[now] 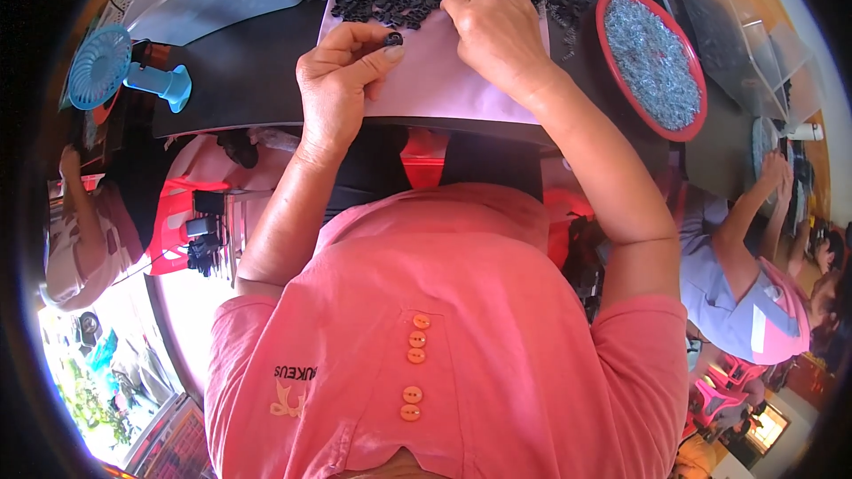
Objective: Manually assembling small black plastic components by inserting white plastic rivets into pre-molded holes.
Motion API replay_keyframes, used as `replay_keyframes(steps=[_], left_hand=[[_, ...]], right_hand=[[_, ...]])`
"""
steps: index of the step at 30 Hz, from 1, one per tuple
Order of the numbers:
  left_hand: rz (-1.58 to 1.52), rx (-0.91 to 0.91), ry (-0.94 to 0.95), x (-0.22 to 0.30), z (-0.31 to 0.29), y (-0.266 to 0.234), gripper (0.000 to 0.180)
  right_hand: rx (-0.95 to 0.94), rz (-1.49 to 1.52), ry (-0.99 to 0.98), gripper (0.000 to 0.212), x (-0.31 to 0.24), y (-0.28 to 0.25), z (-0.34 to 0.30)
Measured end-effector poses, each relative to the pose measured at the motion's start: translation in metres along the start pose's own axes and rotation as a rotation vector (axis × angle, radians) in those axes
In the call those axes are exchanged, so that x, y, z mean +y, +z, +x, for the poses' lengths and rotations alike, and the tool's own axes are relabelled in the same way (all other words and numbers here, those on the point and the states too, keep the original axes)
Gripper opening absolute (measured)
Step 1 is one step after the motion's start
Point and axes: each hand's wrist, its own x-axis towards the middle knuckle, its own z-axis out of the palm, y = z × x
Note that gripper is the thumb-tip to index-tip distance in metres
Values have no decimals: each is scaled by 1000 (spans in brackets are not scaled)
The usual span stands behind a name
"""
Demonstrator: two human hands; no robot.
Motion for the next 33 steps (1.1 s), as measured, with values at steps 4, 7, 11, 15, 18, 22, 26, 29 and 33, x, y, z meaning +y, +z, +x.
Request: replay_keyframes(steps=[4,7,11,15,18,22,26,29,33], left_hand=[[37,7,-12,0,1,0,16],[4,4,9,-1,0,0,16],[0,12,-11,1,-1,0,15],[16,30,-24,-1,-1,1,15],[21,6,-39,-2,0,0,16],[69,25,-52,0,0,0,17],[23,26,-49,-1,1,0,18],[-1,23,-46,-1,2,1,18],[20,21,-53,1,1,1,18]], right_hand=[[1,15,12,19,1,4,4],[-43,-12,2,20,0,2,6],[20,-45,-34,21,-7,-6,6],[101,17,-81,15,-10,-6,5],[82,570,53,14,-16,-14,7],[-61,1052,314,15,-25,-32,12],[-150,1195,328,17,-19,-29,15],[-168,1242,315,17,-18,-30,17],[-193,1260,282,17,-17,-36,20]])
